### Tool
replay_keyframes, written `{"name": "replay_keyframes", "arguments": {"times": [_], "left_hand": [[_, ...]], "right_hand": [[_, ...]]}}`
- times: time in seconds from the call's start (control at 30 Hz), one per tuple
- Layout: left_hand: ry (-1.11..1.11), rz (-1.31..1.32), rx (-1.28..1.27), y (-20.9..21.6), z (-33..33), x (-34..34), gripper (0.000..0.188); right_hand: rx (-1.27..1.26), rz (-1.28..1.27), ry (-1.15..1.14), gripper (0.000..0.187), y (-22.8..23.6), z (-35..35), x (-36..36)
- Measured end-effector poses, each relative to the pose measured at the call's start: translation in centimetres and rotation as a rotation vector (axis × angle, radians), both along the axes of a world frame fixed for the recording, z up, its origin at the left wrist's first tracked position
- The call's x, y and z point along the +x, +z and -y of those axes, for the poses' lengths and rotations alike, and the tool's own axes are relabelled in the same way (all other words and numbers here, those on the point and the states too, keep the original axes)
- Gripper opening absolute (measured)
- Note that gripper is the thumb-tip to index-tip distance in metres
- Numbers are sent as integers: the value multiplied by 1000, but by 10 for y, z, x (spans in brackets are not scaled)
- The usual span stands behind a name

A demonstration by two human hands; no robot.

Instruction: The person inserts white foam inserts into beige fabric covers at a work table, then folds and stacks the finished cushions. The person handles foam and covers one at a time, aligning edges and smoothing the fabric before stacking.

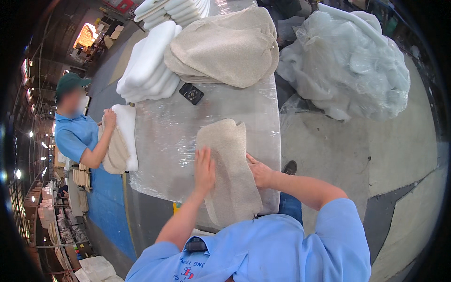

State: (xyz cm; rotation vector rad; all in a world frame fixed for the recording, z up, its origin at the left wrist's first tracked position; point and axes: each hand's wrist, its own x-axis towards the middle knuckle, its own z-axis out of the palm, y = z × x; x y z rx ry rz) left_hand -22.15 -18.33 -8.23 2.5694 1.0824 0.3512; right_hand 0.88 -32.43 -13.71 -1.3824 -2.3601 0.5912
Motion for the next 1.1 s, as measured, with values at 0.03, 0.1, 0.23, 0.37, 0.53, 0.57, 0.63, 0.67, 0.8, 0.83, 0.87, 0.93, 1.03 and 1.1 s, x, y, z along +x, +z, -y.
{"name": "replay_keyframes", "arguments": {"times": [0.03, 0.1, 0.23, 0.37, 0.53, 0.57, 0.63, 0.67, 0.8, 0.83, 0.87, 0.93, 1.03, 1.1], "left_hand": [[18, -50, 7, 3, -26, 21, 59], [0, -141, 47, 2, -49, 50, 63], [-143, -177, 51, -13, -37, 81, 68], [-222, -227, -11, -13, -20, 75, 69], [-282, -242, -100, -4, 5, 54, 70], [-284, -240, -101, -3, 12, 48, 70], [-285, -167, -111, -5, 28, 39, 72], [-282, -136, -119, -5, 38, 33, 72], [-242, -99, -183, -5, 75, 18, 71], [-252, -104, -212, -5, 81, 14, 71], [-260, -107, -243, -3, 88, 13, 71], [-341, 2, -355, -11, 69, -8, 71], [-51, 55, -275, -8, 26, -18, 72], [17, -156, -47, -10, 18, -1, 75]], "right_hand": [[12, 37, 20, 79, 5, -2, -3], [20, 51, 28, 78, 10, -1, -1], [33, -78, -27, 70, 8, 4, 6], [42, -141, -76, 69, 1, 10, 3], [51, -66, -76, 69, -3, 9, -1], [62, -56, -76, 69, -4, 10, -3], [45, 103, -51, 69, -9, 12, -3], [33, 176, -36, 69, -11, 14, -7], [32, 50, -89, 67, -1, 20, -7], [40, 22, -107, 65, -1, 23, -5], [46, -3, -121, 63, 0, 28, -2], [-21, 130, -64, 54, 15, 32, 1], [-26, 46, -164, 49, 28, 51, 20], [66, -76, -332, 45, 38, 40, 33]]}}
